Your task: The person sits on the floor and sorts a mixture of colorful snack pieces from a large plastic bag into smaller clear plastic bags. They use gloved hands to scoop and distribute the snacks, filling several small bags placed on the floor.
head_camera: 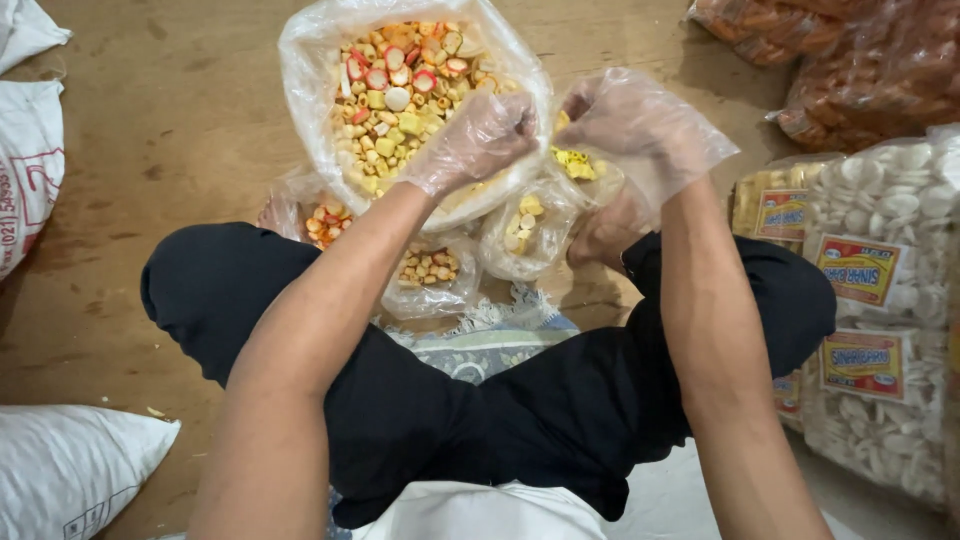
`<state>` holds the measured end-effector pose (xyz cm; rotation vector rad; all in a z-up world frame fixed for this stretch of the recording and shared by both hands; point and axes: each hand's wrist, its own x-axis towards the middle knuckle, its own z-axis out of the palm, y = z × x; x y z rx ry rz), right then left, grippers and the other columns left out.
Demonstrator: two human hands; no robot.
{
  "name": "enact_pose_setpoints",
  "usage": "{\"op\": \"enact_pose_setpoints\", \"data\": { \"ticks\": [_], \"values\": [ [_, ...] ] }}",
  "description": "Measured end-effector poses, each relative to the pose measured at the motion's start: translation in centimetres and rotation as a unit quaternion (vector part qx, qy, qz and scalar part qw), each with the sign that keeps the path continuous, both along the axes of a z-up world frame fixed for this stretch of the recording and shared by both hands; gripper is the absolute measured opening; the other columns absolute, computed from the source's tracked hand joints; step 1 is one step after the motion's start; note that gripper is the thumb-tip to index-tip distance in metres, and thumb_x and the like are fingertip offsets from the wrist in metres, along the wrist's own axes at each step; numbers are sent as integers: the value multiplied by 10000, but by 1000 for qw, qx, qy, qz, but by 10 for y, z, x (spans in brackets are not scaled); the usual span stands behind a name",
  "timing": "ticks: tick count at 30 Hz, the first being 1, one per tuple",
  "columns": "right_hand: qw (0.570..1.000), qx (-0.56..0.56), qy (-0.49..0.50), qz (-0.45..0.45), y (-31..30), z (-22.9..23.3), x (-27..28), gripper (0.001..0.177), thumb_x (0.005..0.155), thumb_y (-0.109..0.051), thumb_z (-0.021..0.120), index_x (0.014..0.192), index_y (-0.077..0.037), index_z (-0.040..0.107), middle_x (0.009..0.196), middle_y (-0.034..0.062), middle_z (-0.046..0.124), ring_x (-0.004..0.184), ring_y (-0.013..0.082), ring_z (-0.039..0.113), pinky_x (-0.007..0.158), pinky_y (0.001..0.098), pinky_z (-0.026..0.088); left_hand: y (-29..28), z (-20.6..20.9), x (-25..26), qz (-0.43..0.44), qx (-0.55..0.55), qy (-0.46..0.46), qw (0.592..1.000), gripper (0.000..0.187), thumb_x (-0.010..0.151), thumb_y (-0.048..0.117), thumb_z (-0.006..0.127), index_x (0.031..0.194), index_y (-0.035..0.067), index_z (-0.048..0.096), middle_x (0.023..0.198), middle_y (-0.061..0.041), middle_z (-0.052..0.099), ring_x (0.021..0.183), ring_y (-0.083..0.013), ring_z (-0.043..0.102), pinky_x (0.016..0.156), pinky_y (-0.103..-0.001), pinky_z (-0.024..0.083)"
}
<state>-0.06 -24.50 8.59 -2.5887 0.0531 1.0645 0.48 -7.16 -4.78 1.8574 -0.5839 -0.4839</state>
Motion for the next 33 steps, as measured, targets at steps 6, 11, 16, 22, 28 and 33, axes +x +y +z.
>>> {"op": "enact_pose_setpoints", "data": {
  "ticks": [6,11,16,22,28,33],
  "values": [
    [993,-98,-61,14,-26,1,2,303,900,-266,663,1143,-117,766,1166,76,734,1033,241,659,864,422,512,6,3,5,10,22,-142,990,147,989,-16,553,891,62,629,753,-77,687,623,-138,684,519,-168,570],
    [976,-197,-95,-10,-67,-44,14,353,873,-127,468,1027,5,756,1150,228,707,1029,445,661,845,525,536,12,7,4,26,18,-138,990,211,923,-79,501,804,86,555,672,-40,615,547,-101,580,458,-167,461],
    [978,-171,-120,5,-64,-55,20,411,885,-189,507,1181,-45,753,1288,185,682,1166,399,623,965,483,499,13,-25,14,16,106,-331,937,160,982,-28,479,879,71,553,650,-35,572,485,-82,487,402,-188,358],
    [989,-108,-98,5,-52,-114,12,311,928,-65,363,919,-113,670,922,67,605,807,231,562,682,378,459,15,-22,14,33,152,-326,932,169,1007,28,504,887,69,616,684,-54,640,501,-99,554,423,-221,434],
    [944,-309,106,-42,-79,-291,-24,457,941,-288,512,1336,-59,494,1368,166,442,1262,336,412,1064,419,321,19,-23,9,7,144,-260,955,148,991,-12,493,920,87,576,734,-43,611,565,-123,539,500,-241,458],
    [801,-237,-454,-310,-134,-398,-62,687,795,-558,648,1316,-126,532,1239,102,600,1156,300,570,950,437,458,19,-15,1,-2,114,-163,980,190,1025,57,517,857,145,528,703,19,538,591,-87,497,541,-189,440]
  ]
}}
